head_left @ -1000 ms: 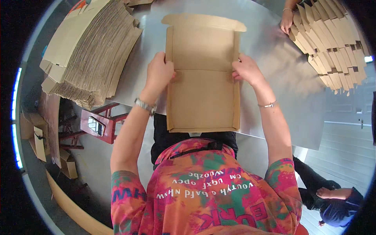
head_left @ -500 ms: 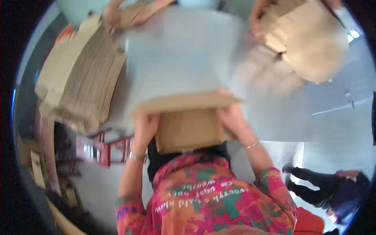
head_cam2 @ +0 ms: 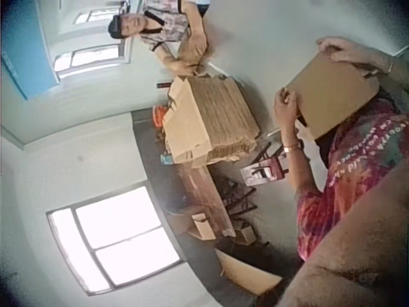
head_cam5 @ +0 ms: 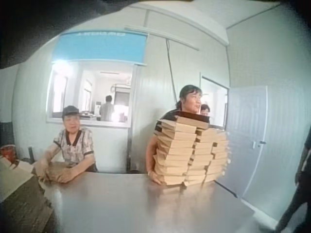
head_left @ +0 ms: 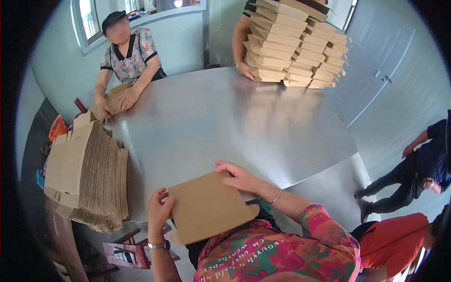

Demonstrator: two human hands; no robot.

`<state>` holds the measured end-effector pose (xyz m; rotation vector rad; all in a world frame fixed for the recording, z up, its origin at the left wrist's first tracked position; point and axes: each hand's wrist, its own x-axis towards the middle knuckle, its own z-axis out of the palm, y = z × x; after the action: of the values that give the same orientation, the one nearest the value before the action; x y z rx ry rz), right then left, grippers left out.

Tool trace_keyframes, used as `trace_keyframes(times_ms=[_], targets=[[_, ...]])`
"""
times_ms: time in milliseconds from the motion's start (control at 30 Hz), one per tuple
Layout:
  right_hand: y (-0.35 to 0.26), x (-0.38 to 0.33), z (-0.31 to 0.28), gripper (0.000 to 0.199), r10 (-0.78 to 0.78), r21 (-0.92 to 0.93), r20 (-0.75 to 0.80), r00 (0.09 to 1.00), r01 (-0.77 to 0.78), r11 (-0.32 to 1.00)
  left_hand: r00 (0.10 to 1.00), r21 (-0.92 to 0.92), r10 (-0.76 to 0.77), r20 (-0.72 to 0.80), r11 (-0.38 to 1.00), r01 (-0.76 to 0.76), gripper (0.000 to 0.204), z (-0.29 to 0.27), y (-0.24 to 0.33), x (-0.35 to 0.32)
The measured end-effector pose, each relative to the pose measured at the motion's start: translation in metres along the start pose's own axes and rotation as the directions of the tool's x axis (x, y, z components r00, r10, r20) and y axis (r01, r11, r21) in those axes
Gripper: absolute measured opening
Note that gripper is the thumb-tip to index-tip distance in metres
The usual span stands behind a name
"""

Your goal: The person takes flat cardboard blanks from a stack, folds the sides and flaps by hand to assemble boxes, and stacks the completed boxes on the table.

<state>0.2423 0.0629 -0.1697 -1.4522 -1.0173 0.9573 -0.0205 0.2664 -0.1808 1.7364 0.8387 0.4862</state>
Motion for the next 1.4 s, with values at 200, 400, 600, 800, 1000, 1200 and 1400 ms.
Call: trace_keyframes(times_ms=[200,400,600,800,1000,1200,1400], targets=[[0.028,0.007,0.025,0.038,-0.383,-0.641,0.076,0.921,0.339,0.689,0.97,0.498,0.233,0.068,0.834,-0.236,0.051,0.013,0.021,-0.02],[0.03,0.012,0.049,0.03,-0.394,-0.583,0.015,0.919,0.328,0.743,0.918,0.525,0.389,0.075,0.767,-0.368,0.055,0.022,-0.022,-0.028],[0.05,0.023,0.07,0.027,-0.463,-0.541,-0.071,0.883,0.356,0.762,0.957,0.175,0.285,0.062,0.941,-0.291,0.061,0.002,-0.061,-0.016],[0.032,0.007,0.039,0.035,-0.572,-0.487,-0.106,0.814,0.459,0.743,0.997,-0.491,-0.072,-0.035,0.87,0.046,0.063,0.034,0.0,-0.022],[0.028,0.004,0.03,0.057,-0.438,-0.461,-0.517,0.736,0.192,0.866,0.996,-0.349,0.02,-0.083,0.936,-0.048,0.059,0.042,0.008,-0.003],[-0.001,-0.023,-0.005,0.07,0.095,-0.014,-0.168,0.981,-0.098,0.995,0.99,-0.408,0.134,-0.046,0.902,-0.141,0.058,0.044,0.017,0.018],[0.033,-0.016,-0.044,0.062,0.115,0.292,-0.396,0.911,0.006,0.956,0.904,-0.085,0.33,-0.272,0.927,-0.365,0.045,0.038,0.061,0.035]])
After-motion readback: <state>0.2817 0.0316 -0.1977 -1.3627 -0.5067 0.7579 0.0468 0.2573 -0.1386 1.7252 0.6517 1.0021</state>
